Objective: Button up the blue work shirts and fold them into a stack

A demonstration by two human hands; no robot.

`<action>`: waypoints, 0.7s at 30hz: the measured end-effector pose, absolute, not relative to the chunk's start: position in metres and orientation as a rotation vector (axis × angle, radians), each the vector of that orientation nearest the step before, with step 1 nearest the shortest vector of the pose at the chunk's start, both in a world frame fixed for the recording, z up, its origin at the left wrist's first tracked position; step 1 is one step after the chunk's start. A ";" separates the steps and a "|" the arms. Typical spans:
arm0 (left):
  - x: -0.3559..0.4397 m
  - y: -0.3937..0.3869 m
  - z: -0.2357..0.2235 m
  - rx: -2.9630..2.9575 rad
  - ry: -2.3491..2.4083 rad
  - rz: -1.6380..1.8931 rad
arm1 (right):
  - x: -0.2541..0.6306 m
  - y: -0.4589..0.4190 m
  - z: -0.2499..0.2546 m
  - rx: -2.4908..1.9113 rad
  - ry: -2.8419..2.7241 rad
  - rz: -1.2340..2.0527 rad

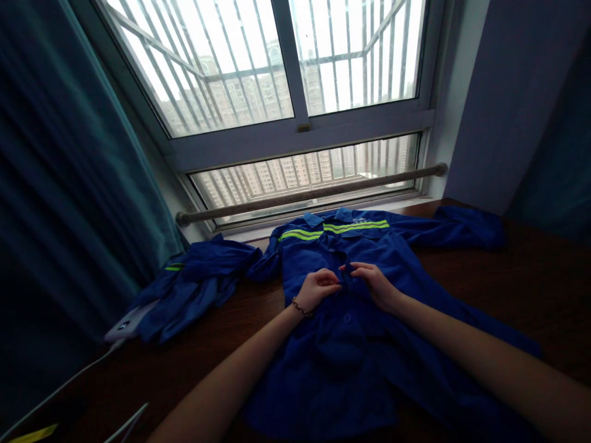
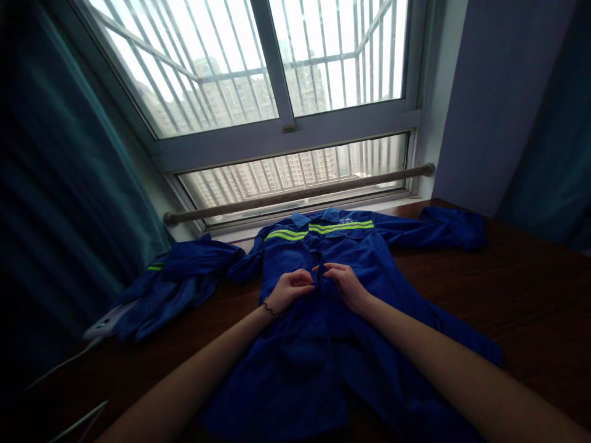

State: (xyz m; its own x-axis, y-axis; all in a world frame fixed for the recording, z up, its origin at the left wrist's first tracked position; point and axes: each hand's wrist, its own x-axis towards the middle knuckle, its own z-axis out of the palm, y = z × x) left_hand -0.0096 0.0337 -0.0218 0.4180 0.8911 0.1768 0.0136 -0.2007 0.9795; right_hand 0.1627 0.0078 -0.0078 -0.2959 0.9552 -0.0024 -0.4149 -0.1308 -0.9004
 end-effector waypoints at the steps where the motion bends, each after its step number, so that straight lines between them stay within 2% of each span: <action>1: -0.010 0.034 -0.024 1.546 0.825 0.987 | 0.162 0.008 -0.009 -0.774 -1.060 1.642; 9: -0.008 0.028 -0.017 1.709 1.092 1.078 | 0.160 0.010 -0.015 -0.971 -1.353 1.400; 11: -0.008 0.023 -0.008 1.897 1.187 1.128 | 0.159 0.006 -0.010 -1.000 -1.527 1.180; 14: -0.008 0.016 0.004 2.007 1.225 1.165 | 0.157 -0.002 -0.002 -0.990 -1.704 0.633; 17: -0.006 0.013 0.005 1.770 1.116 1.155 | 0.155 -0.006 0.001 -0.926 -1.753 0.358; 21: -0.002 0.020 -0.010 1.416 1.029 1.129 | 0.153 -0.004 -0.008 -0.932 -1.858 0.329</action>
State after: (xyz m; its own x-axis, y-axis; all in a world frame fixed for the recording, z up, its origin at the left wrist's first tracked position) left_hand -0.0022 0.0195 -0.0100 0.1985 0.9729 0.1183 0.0275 -0.1262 0.9916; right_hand 0.1527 -0.0044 -0.0080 -0.2132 0.7244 0.6556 0.4555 0.6673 -0.5893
